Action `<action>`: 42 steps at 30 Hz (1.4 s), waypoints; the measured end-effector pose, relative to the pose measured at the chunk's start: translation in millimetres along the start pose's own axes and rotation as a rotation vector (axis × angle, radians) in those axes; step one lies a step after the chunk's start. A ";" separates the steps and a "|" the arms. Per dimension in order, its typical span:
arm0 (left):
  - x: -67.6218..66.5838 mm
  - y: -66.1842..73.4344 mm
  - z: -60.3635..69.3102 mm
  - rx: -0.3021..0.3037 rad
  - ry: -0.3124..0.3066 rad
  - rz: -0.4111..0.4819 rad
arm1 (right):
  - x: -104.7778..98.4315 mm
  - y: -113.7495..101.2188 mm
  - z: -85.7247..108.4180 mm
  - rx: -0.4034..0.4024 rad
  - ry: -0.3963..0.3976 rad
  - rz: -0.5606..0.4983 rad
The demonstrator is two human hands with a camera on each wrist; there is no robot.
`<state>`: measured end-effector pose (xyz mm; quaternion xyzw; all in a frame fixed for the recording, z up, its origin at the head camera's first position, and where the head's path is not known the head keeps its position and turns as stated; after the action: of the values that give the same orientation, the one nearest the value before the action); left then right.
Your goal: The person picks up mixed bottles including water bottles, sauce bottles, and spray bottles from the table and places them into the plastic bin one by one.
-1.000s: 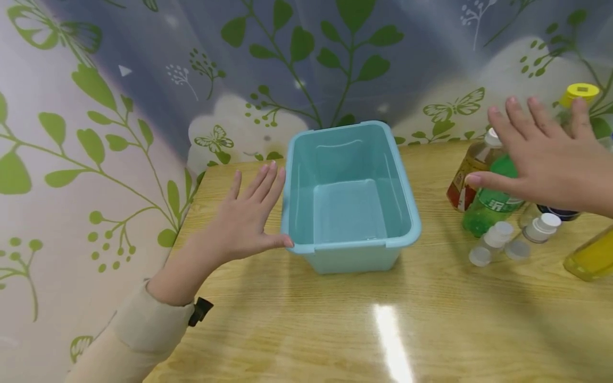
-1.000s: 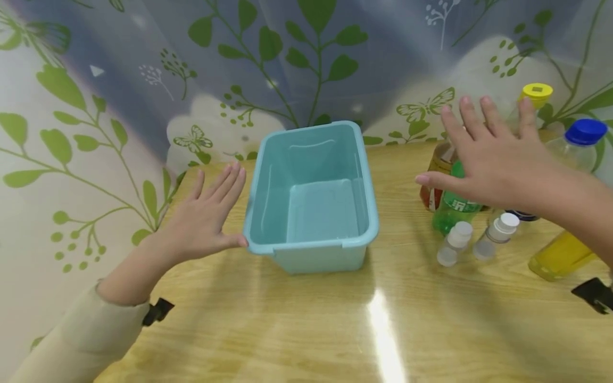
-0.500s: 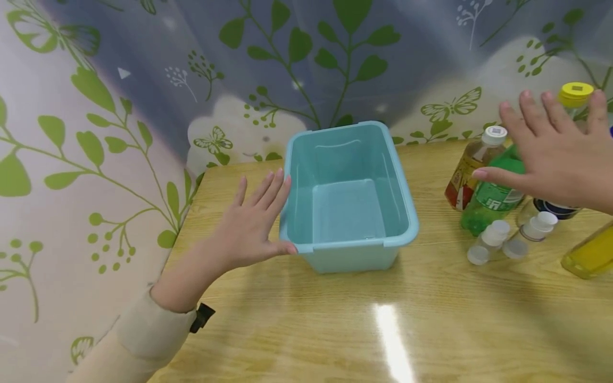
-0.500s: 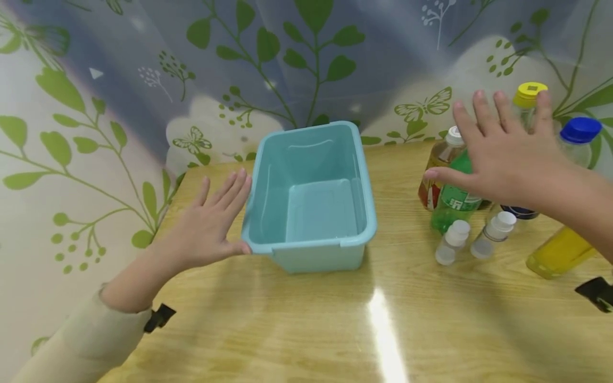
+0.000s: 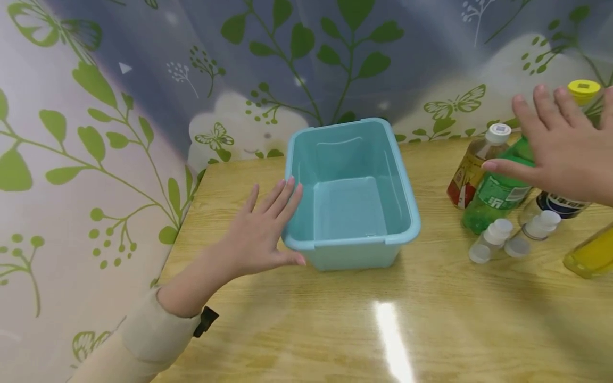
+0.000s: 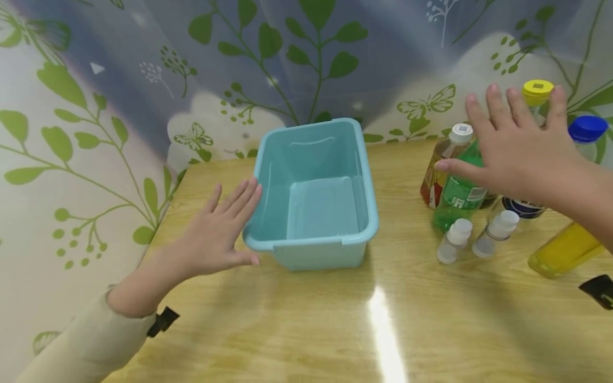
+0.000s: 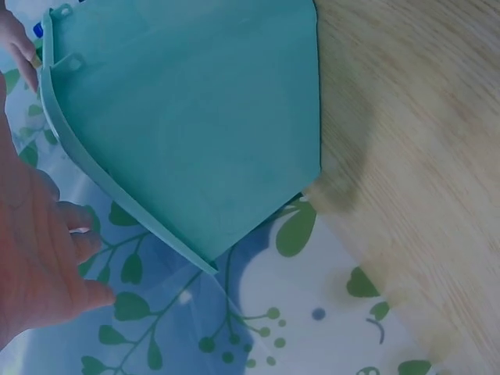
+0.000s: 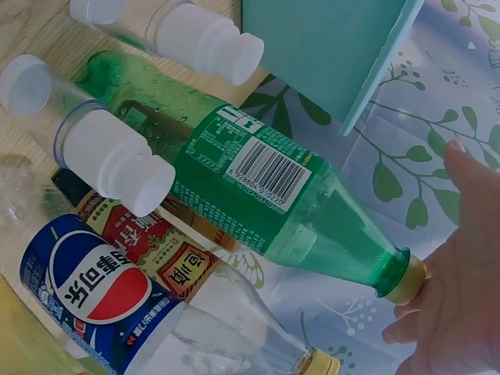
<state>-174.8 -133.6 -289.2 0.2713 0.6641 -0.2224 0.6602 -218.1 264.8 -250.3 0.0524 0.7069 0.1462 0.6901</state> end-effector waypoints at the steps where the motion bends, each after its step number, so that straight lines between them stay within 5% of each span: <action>1: 0.7 0.8 0.3 0.004 -0.002 -0.002 | 0.6 0.8 -0.5 0.002 0.000 -0.005; 29: 14.8 15.6 2.0 0.082 -0.025 0.040 | 4.1 9.6 -5.6 -0.019 0.091 -0.128; 42: 22.7 15.4 6.7 0.121 -0.024 0.111 | 3.0 8.3 -5.1 -0.038 0.205 -0.161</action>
<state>-159.2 -124.9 -311.1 0.3441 0.6257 -0.2285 0.6617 -224.4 272.9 -250.9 -0.0328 0.7728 0.1081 0.6246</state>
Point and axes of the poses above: each hand's wrist, its own z-axis away from the middle knuckle, its own x-axis out of the palm, y = z × x, the point moved 6 cm from there along -z, towards the middle knuckle, and after that the axes turned 11 degrees about z, right-handed, at the moved point
